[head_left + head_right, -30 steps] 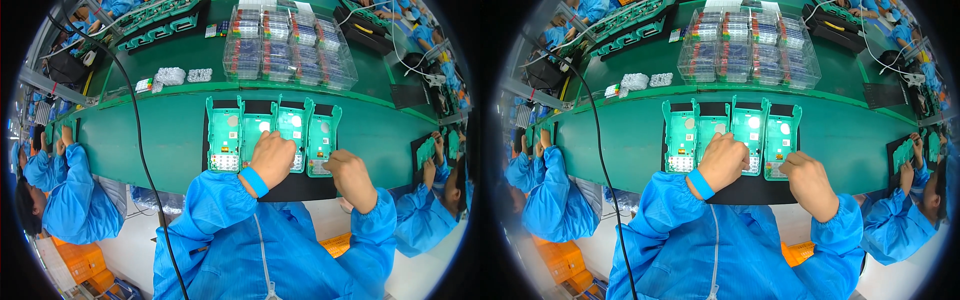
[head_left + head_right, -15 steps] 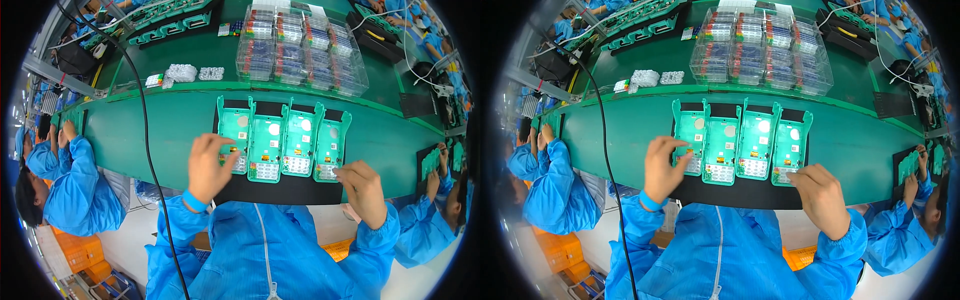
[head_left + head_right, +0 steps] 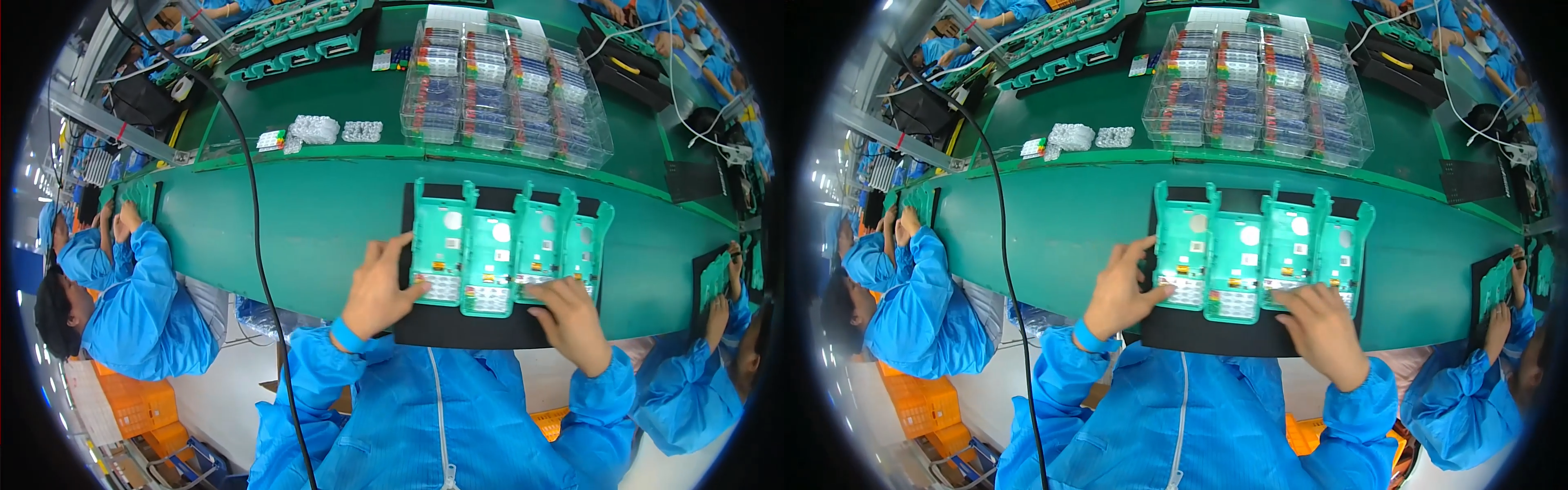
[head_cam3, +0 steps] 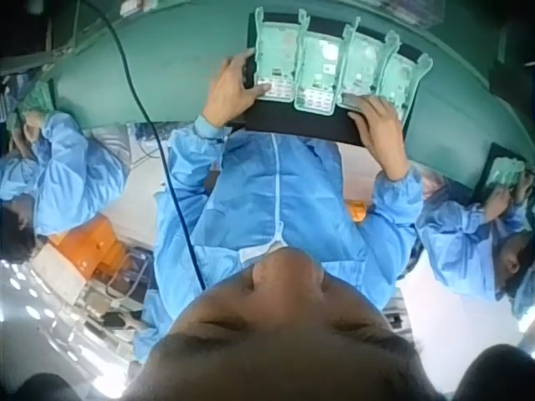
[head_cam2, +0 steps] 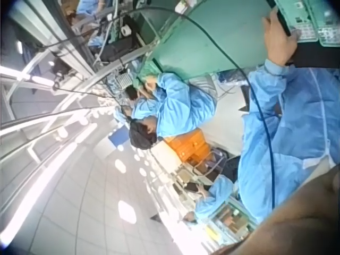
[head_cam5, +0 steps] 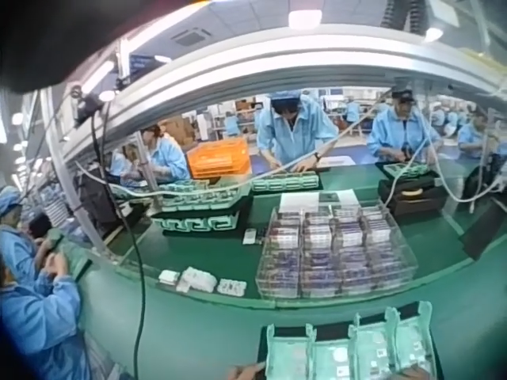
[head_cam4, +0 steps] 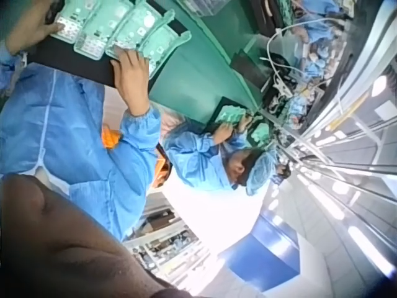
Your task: The person assembles buttons and other components into green electronic device housings by hand.
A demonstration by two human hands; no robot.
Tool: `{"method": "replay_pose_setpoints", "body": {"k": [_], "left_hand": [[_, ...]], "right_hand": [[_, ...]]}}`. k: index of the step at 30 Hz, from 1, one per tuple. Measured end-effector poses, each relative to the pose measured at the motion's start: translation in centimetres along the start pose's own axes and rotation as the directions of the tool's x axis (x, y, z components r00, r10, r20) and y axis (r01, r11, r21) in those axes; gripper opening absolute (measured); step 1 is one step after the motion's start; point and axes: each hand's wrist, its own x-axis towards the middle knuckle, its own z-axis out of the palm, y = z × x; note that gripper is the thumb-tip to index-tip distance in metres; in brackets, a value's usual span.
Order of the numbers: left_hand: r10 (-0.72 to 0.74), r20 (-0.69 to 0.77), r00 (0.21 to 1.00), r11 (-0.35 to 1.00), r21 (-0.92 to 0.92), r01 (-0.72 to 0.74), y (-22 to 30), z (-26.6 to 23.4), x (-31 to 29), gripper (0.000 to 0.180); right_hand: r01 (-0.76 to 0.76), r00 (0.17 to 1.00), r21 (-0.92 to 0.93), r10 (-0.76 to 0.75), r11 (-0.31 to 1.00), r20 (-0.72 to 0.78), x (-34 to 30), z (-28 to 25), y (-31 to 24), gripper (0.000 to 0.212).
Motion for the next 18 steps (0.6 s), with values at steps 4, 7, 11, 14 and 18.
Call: {"method": "replay_pose_setpoints", "body": {"k": [4,7,11,14,18], "left_hand": [[0.033,0.049,0.998,0.997,-0.075,-0.029,4.9,4.2,1.8,0.079],[0.128,0.121,0.984,0.966,-0.24,-0.096,9.0,7.8,3.0,0.081],[0.391,0.051,0.919,0.796,-0.519,-0.31,12.6,13.2,3.9,0.076],[0.493,0.059,0.868,0.712,-0.602,-0.363,13.1,15.2,3.3,0.072],[0.462,0.007,0.887,0.763,-0.514,-0.393,8.6,13.4,2.0,0.058]], "right_hand": [[-0.101,0.995,-0.03,0.101,0.994,-0.015,-2.1,-5.1,1.3,0.03],[0.076,0.965,0.175,-0.028,0.982,-0.262,-2.1,-8.1,-0.9,0.024],[0.748,0.607,0.524,-0.101,0.408,-0.788,-0.4,-7.8,-6.6,0.009],[0.78,0.622,0.62,0.002,-0.084,-0.783,0.0,-10.8,-11.4,0.007],[0.541,0.838,0.816,0.043,-0.202,-0.544,2.6,-12.4,-16.4,0.014]]}}
